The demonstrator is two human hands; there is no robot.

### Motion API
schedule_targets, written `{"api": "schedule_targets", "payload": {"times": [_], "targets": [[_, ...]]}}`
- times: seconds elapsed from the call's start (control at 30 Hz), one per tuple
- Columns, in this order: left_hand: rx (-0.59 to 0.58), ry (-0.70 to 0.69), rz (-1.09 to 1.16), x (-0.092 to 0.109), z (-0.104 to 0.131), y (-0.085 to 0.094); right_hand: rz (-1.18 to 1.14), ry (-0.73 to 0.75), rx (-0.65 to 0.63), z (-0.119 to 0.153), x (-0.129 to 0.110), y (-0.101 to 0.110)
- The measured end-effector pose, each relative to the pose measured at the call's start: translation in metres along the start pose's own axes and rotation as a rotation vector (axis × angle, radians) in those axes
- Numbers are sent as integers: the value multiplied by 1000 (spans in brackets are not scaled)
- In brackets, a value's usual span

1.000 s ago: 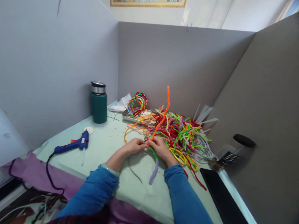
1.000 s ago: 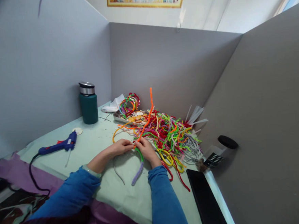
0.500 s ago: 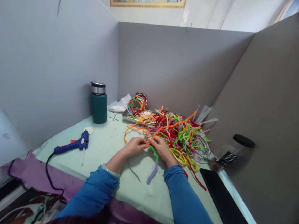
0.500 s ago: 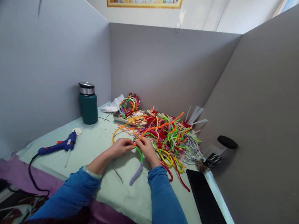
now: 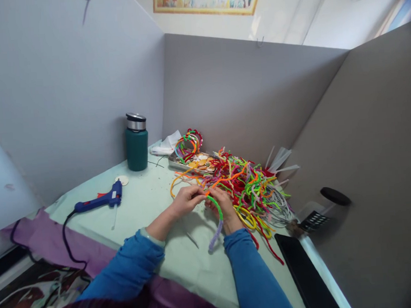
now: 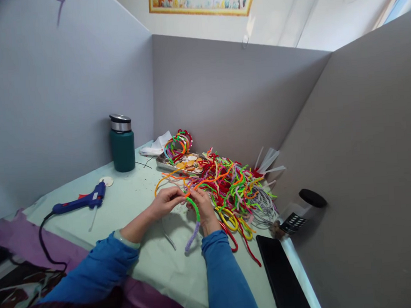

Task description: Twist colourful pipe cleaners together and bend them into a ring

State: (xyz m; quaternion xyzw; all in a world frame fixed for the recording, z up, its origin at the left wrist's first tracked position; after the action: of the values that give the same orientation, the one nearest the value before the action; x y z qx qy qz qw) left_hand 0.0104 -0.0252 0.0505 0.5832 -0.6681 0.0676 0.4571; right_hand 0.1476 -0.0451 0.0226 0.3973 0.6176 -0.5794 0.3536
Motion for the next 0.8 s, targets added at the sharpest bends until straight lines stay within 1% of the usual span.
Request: {"api": "schedule_targets", "payload": {"times": [0.13,0.23,0.3,0.4,0.53,0.6,0.7,0.8], "targets": [[74,-58,-8,5,1,3,-98,-24,-68,-2,6,-4],[149,-90,-42,6,1,5,-118,-27,-80,-2,8,-4],[185,-84,-52,3,1,6,-130,-28,-89,-3,10,-3],[200,-51,-47,0,1,6,-169,-40,-103,-3,13,-1],[182,-128,-55,4,0,7,-173,-47,-127,-5,16,2],[178,-142,-61,5,-1,7,-161,-53,-149,-5,18,2],[190,-87,-54,0,-2,7,-138,-57,-151,-5,18,1],[227,15,16,-11,-3,7,-96,-27,-109,-4,16,-2]]}}
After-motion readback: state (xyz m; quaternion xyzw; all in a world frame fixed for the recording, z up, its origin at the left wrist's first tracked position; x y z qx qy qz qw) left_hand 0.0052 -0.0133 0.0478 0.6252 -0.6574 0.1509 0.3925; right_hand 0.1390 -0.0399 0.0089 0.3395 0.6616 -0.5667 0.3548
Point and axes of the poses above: each hand's wrist, its own z-axis away from the middle knuckle, its own y-axis out of the back of the hand, x = y × z, the point moved 3 cm from there along -z, towards the middle knuckle, and after that the axes turned 1 degree about -x, right-handed, at the moved point
